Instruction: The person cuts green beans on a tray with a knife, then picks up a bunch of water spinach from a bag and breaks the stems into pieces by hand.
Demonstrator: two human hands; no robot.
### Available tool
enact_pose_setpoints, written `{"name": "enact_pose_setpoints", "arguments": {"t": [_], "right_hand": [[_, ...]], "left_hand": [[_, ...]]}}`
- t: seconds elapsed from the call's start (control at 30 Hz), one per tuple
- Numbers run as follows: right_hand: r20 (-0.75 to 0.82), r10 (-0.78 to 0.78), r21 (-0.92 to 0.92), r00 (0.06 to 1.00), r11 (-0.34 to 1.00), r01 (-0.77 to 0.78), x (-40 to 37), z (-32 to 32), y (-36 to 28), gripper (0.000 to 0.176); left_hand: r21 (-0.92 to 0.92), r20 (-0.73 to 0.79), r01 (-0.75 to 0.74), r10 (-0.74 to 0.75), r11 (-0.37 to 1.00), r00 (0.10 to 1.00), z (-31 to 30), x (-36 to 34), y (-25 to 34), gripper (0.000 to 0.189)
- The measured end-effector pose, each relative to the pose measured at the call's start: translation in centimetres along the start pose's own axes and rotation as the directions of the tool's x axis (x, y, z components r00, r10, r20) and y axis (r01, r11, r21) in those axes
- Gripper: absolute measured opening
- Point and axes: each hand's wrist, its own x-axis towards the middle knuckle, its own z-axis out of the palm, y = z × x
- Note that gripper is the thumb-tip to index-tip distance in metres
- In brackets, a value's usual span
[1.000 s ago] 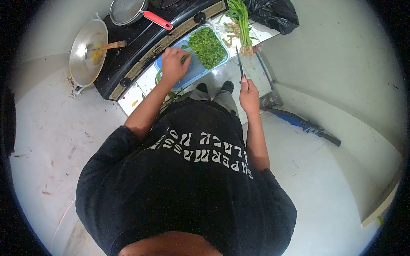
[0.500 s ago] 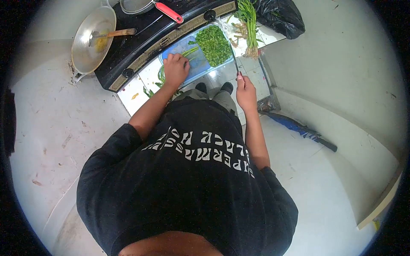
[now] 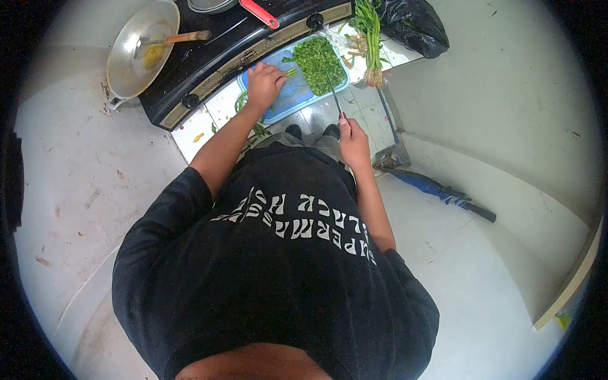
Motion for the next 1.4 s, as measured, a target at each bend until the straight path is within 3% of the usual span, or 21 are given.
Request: {"name": "enact_pose_setpoints", "arguments": {"t": [0.13,0.2,0.27,0.37,0.43,0.57,0.63,0.83,0.9,0.97,1.03,1.13,1.4], "right_hand": [[0.030,-0.009,-0.009,1.000,1.000,0.009,0.1,0.6,-1.3,0.044],[0.118,0.099,-0.047,0.988,0.994,-0.094,0.2,0.5,-2.3,0.041],[0.125,0.103,-0.052,0.987,0.994,-0.097,0.3,0.8,-2.7,0.042],[0.131,0.092,-0.062,0.987,0.994,-0.085,0.6,1.2,-2.5,0.042],[0.132,0.084,-0.069,0.988,0.995,-0.075,0.5,1.2,-2.7,0.042],[0.115,0.069,-0.064,0.991,0.996,-0.062,0.4,1.0,-3.0,0.041],[0.106,0.068,-0.062,0.992,0.996,-0.062,0.4,1.4,-2.1,0.040],[0.181,0.039,-0.110,0.983,0.994,-0.019,1.0,2.5,-2.3,0.039],[0.183,0.024,-0.084,0.983,0.996,-0.009,1.2,2.8,-2.9,0.039],[0.198,0.024,-0.085,0.980,0.996,-0.007,1.5,3.0,-3.3,0.039],[0.203,0.028,-0.087,0.979,0.996,-0.010,1.8,2.8,-3.5,0.039],[0.189,0.022,-0.085,0.982,0.996,-0.006,2.0,2.6,-3.2,0.039],[0.154,0.034,-0.051,0.987,0.998,-0.026,2.0,2.3,-1.7,0.038]], "left_hand": [[0.005,0.001,0.001,-0.001,1.000,1.000,-0.3,0.2,0.0,0.010],[0.037,0.016,-0.009,0.009,0.999,1.000,-0.4,0.4,0.0,0.012],[0.070,0.031,-0.020,0.018,0.997,0.999,-0.6,0.6,0.1,0.013],[0.095,0.094,0.008,-0.017,0.995,0.995,-1.2,0.7,0.2,0.023],[-0.045,0.016,0.033,-0.032,0.998,0.999,-3.1,0.5,1.2,0.035],[-0.034,-0.008,0.162,-0.162,0.986,0.987,-5.8,-2.3,-0.5,0.044],[0.027,0.034,0.246,-0.247,0.969,0.969,-7.3,-4.2,-0.8,0.041],[0.015,-0.090,0.167,-0.166,0.986,0.982,-5.9,-5.1,0.7,0.023],[0.162,0.053,0.163,-0.174,0.973,0.983,-5.3,-4.4,2.1,0.021],[0.193,0.047,0.119,-0.131,0.974,0.990,-3.8,-4.0,2.2,0.022],[0.283,0.149,0.150,-0.198,0.947,0.969,-3.0,-3.5,2.6,0.025],[0.234,0.014,0.139,-0.146,0.962,0.989,-2.6,-3.7,2.7,0.024],[0.133,0.004,0.129,-0.131,0.983,0.991,-1.7,-3.2,1.3,0.011]]}}
